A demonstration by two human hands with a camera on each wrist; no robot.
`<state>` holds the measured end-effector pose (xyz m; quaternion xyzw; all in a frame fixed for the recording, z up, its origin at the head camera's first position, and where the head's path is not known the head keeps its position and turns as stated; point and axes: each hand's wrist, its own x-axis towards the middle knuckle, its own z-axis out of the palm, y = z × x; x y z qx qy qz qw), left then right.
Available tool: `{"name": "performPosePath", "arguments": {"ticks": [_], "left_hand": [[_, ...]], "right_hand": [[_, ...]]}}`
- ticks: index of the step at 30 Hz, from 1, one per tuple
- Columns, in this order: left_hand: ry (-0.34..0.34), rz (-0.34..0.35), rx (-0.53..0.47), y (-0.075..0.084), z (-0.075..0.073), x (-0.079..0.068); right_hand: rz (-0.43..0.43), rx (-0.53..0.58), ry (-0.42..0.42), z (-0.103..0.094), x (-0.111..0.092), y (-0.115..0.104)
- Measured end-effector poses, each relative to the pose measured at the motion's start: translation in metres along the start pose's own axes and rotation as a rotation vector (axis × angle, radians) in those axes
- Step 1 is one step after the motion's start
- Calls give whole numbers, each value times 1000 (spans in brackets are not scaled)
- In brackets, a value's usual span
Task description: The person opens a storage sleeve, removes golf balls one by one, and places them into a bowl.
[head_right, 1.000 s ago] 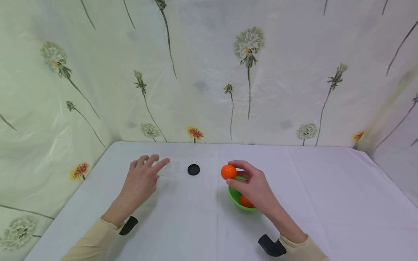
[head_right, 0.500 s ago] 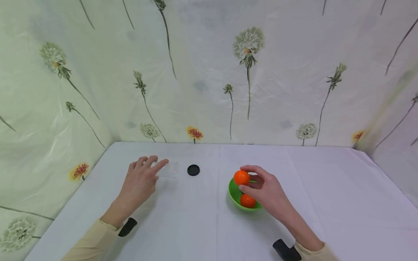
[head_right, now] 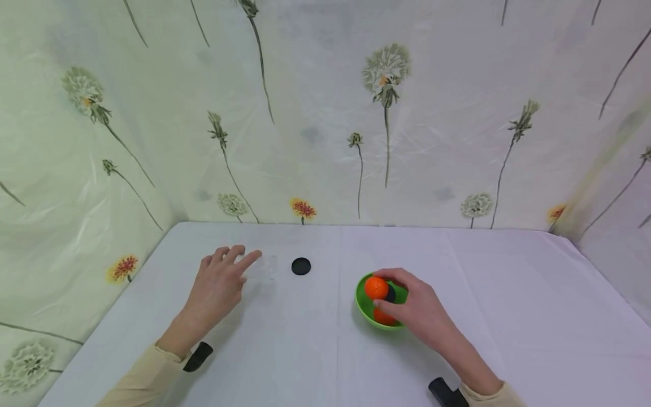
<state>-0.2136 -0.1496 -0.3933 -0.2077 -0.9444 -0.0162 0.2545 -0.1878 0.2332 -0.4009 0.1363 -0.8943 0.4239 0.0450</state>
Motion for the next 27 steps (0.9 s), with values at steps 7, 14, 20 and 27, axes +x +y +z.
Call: {"name": "performPosePath", "arguments": {"ticks": [7, 14, 20, 27], "left_hand": [[-10, 3, -3, 1, 1, 0], [-13, 4, -15, 2, -1, 1], [-17, 14, -24, 3, 1, 1], [-8, 14, -18, 3, 2, 0]], "right_hand": [[55, -42, -17, -1, 1, 2], [64, -77, -27, -1, 2, 1], [59, -63, -35, -2, 1, 2], [25, -21, -48, -3, 0, 3]]}}
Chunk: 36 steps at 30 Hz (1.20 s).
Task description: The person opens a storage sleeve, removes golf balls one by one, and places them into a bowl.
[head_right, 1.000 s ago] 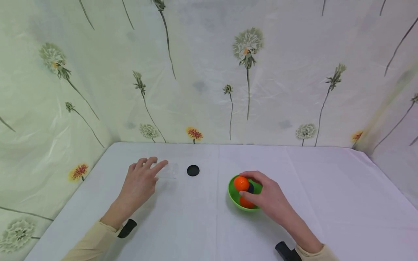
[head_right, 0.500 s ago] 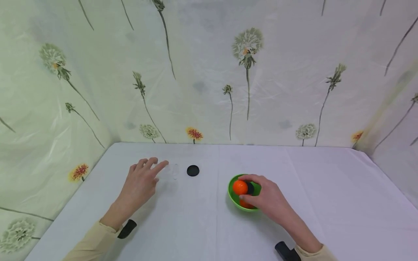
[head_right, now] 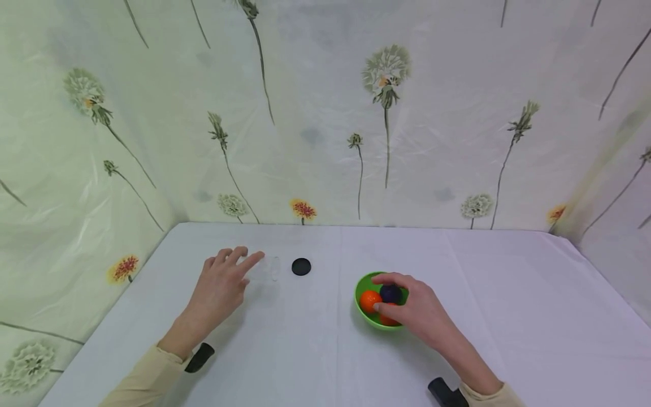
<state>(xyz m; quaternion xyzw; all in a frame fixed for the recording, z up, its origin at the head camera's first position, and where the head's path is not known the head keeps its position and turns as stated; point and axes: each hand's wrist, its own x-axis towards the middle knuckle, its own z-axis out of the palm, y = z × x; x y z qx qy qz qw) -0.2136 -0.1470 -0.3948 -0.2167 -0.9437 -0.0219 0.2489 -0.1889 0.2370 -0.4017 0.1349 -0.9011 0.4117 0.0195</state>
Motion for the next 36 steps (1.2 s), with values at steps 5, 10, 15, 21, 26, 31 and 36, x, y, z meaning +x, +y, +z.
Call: {"name": "performPosePath", "arguments": {"ticks": [5, 10, 15, 21, 26, 31, 36], "left_hand": [[-11, -10, 9, -1, -1, -1], [-20, -17, 4, -2, -1, 0], [-18, -25, -9, -2, -2, 2], [-11, -47, -68, -3, -3, 5], [20, -94, -216, -6, -3, 8], [12, -149, -377, -8, -2, 13], [-6, -213, -511, -10, 2, 19]], "right_hand": [[-10, 33, 5, -1, -1, -1], [-14, 87, 13, -1, -1, -2], [-5, 125, 19, -3, 1, -3], [-2, 186, 23, -4, 4, -6], [-29, 228, 29, -3, 6, -10], [-42, 252, 30, -1, 6, -14], [-43, 263, 39, 0, 7, -17]]}}
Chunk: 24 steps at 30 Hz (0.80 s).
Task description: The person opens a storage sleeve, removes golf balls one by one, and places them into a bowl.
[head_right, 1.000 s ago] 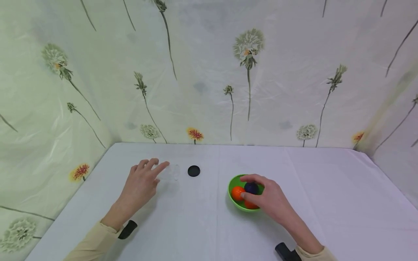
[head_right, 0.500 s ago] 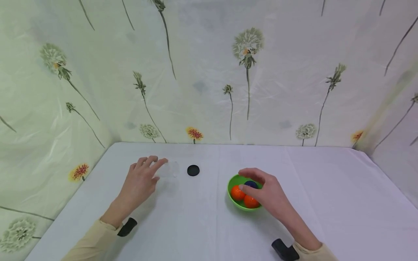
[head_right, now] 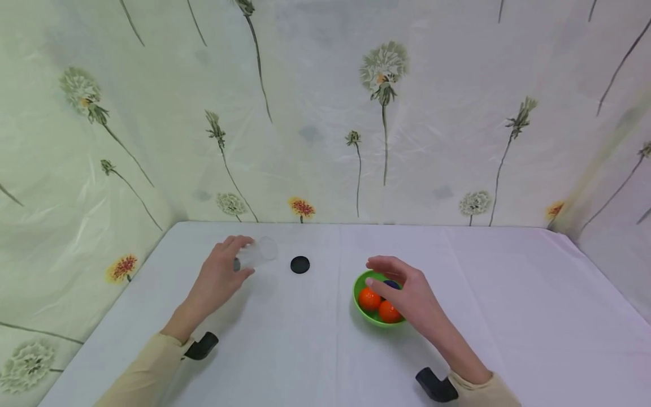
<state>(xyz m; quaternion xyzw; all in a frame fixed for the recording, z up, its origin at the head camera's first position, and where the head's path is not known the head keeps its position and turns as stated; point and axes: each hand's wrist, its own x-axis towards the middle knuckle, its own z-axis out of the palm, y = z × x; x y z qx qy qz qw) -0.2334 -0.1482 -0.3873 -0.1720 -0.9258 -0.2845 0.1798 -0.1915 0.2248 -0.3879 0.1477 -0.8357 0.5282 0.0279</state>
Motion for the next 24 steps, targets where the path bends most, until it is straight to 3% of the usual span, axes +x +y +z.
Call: {"name": "performPosePath", "arguments": {"ticks": [11, 24], "left_hand": [[19, -166, -259, -4, 11, 11], [52, -360, -491, -5, 22, 21]], "right_hand": [[24, 0, 8, 0, 1, 3], [15, 4, 18, -2, -3, 6]]}}
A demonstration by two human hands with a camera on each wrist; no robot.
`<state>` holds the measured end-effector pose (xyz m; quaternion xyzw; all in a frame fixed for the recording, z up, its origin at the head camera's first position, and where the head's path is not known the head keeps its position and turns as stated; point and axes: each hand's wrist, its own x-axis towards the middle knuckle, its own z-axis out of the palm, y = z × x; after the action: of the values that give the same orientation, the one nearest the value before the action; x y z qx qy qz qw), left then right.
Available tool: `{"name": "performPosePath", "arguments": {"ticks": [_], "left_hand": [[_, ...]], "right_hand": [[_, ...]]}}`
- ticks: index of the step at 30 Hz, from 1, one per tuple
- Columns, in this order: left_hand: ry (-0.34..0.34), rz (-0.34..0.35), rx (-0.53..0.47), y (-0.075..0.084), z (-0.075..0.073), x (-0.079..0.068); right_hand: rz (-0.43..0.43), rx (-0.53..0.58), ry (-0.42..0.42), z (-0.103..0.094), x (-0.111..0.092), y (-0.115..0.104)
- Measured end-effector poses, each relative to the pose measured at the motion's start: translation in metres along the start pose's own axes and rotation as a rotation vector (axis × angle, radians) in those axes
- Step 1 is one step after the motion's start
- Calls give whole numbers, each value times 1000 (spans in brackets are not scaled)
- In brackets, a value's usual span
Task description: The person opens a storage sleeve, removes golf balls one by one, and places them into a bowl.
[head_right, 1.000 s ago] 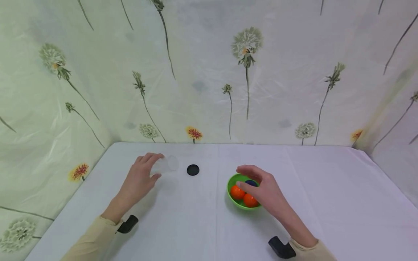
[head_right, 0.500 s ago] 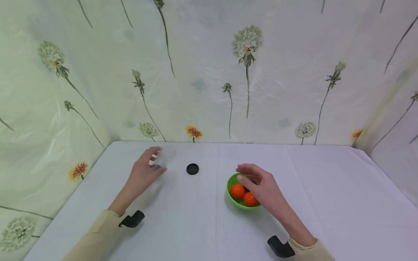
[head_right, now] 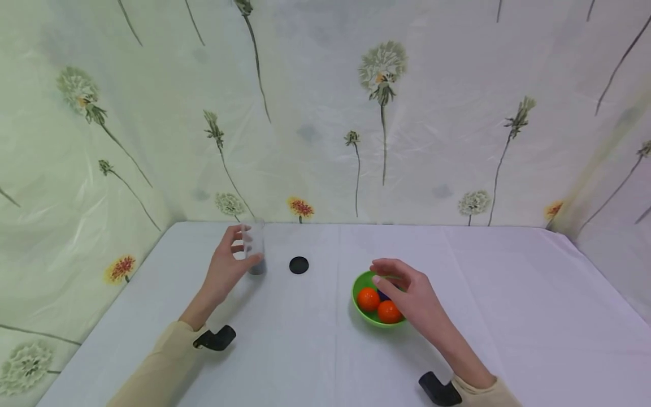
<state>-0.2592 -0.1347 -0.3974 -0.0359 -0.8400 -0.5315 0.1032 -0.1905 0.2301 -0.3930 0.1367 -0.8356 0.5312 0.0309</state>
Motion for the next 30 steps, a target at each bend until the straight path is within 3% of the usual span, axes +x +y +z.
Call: {"name": "performPosePath", "arguments": {"ticks": [30], "left_hand": [[-16, -70, -126, -13, 23, 16]], "right_hand": [[6, 4, 8, -4, -4, 1]]}}
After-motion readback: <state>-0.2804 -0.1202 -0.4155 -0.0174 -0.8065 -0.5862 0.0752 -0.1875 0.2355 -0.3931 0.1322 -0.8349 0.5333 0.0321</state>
